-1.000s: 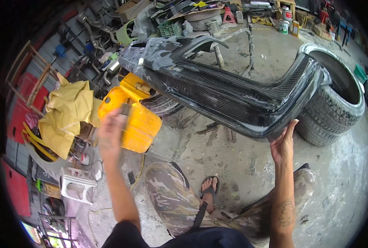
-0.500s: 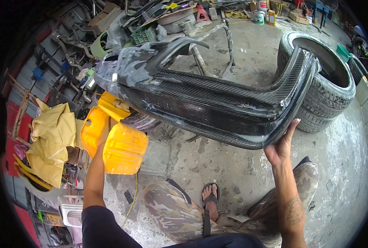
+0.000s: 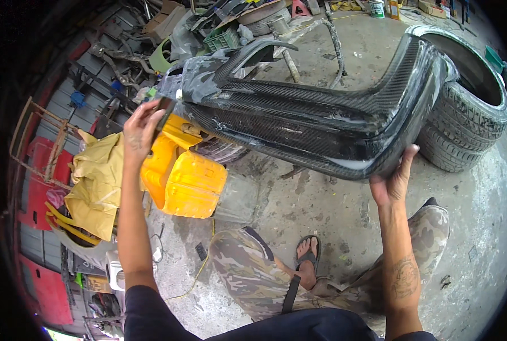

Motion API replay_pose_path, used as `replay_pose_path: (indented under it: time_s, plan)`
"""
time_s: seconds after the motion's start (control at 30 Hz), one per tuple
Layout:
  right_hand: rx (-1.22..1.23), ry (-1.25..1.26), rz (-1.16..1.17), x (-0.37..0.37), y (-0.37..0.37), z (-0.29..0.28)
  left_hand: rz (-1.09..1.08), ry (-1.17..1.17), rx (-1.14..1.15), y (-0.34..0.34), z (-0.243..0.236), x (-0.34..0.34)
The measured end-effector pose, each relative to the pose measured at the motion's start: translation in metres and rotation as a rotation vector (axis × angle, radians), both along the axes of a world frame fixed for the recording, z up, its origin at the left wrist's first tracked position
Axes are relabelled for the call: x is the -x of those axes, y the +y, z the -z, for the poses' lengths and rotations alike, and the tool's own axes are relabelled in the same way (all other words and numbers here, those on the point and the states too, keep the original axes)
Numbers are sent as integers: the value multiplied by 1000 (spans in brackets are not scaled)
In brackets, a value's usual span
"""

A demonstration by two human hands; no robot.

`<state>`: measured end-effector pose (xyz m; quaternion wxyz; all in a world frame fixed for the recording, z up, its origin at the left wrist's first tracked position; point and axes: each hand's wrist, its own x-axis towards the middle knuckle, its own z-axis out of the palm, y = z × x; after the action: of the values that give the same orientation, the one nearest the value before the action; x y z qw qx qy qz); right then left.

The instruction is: The recorder uses a tool and abrasive pad to sand and refine the edges of a carbon fiber automotive body part.

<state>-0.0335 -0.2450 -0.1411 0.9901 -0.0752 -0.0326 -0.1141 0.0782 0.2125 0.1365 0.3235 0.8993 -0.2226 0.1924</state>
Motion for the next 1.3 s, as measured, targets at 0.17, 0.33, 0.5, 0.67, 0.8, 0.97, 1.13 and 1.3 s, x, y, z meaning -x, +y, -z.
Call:
replay_pose_path:
  time_s: [0.17, 0.33, 0.5, 0.67, 0.8, 0.97, 1.13, 1.3]
  plan:
    - [39, 77, -19, 8, 12, -28, 260, -281, -338, -61, 1, -11]
    - [63, 178, -4, 13, 14, -38, 258, -351, -448, -80, 15, -6]
    - [58, 171, 3, 12, 13, -37, 244, -264, -412, -80, 8, -12]
    - [115, 215, 10, 13, 14, -41, 227, -327, -553, -86, -3, -13]
    - [123, 220, -3, 12, 11, -39, 244, -281, -598, -76, -5, -18]
    - [185, 274, 2, 17, 11, -47, 237, -316, -669, -91, -7, -21]
    - [161, 262, -1, 16, 11, -45, 305, -368, -624, -93, 1, -20]
    - [167, 318, 40, 15, 13, -47, 182, -297, -614, -79, 4, -16]
